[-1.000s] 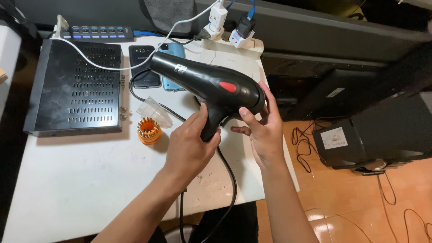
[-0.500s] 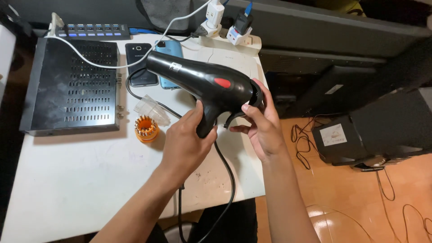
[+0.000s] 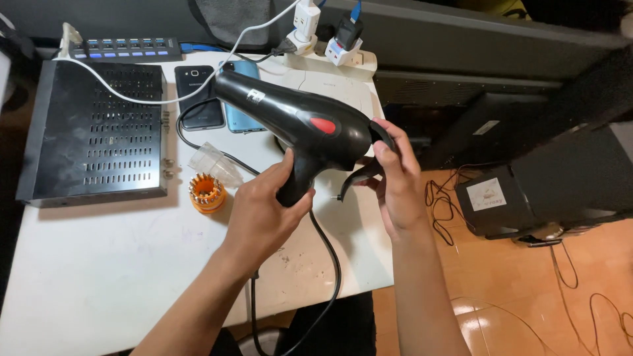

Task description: Disassembling a hair dryer using a screwdriver to access and inspect internal components

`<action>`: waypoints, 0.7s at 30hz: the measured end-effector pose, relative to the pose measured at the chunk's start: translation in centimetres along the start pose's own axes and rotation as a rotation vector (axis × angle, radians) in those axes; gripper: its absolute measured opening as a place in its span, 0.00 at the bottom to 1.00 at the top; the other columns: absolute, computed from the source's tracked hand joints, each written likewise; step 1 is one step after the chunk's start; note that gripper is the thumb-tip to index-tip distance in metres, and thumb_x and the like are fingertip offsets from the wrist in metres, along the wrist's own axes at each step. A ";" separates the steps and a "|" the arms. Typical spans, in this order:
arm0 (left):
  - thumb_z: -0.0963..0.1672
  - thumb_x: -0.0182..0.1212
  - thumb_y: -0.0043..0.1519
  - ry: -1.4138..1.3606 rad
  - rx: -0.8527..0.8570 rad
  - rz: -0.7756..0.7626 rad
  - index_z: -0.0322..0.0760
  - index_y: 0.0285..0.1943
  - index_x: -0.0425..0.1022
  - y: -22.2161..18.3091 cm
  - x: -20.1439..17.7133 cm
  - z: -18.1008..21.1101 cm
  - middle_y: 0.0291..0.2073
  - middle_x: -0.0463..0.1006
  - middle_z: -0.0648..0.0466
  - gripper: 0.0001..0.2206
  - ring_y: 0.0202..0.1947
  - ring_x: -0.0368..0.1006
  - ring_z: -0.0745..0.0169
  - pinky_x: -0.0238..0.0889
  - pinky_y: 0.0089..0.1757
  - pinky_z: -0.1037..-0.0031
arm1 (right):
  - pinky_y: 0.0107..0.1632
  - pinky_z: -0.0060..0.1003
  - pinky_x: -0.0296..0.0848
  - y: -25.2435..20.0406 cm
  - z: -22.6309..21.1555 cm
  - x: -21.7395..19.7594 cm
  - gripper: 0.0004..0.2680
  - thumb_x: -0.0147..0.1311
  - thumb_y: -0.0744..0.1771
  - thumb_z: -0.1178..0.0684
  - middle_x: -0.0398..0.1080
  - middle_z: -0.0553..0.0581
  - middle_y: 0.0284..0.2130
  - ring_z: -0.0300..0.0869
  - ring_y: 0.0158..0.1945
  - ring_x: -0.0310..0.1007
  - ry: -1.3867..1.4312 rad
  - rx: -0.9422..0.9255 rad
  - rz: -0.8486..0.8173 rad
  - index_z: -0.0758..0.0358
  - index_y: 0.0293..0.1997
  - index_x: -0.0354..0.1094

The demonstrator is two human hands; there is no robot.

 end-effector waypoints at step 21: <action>0.34 0.73 0.49 -0.129 0.521 0.294 0.27 0.56 0.79 -1.9 -1.7 3.6 0.39 0.84 0.42 0.23 0.33 0.82 0.41 0.75 0.35 0.65 | 0.58 0.47 0.79 -4.6 -7.6 -1.8 0.31 0.71 0.52 0.62 0.70 0.79 0.54 0.57 0.56 0.75 0.025 -0.446 -0.109 0.81 0.60 0.61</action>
Point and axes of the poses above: each hand's wrist, its own y-axis towards the middle knuckle, its own x-axis out of the palm, z = x × y, the point moved 10 cm from there along y, towards the middle knuckle
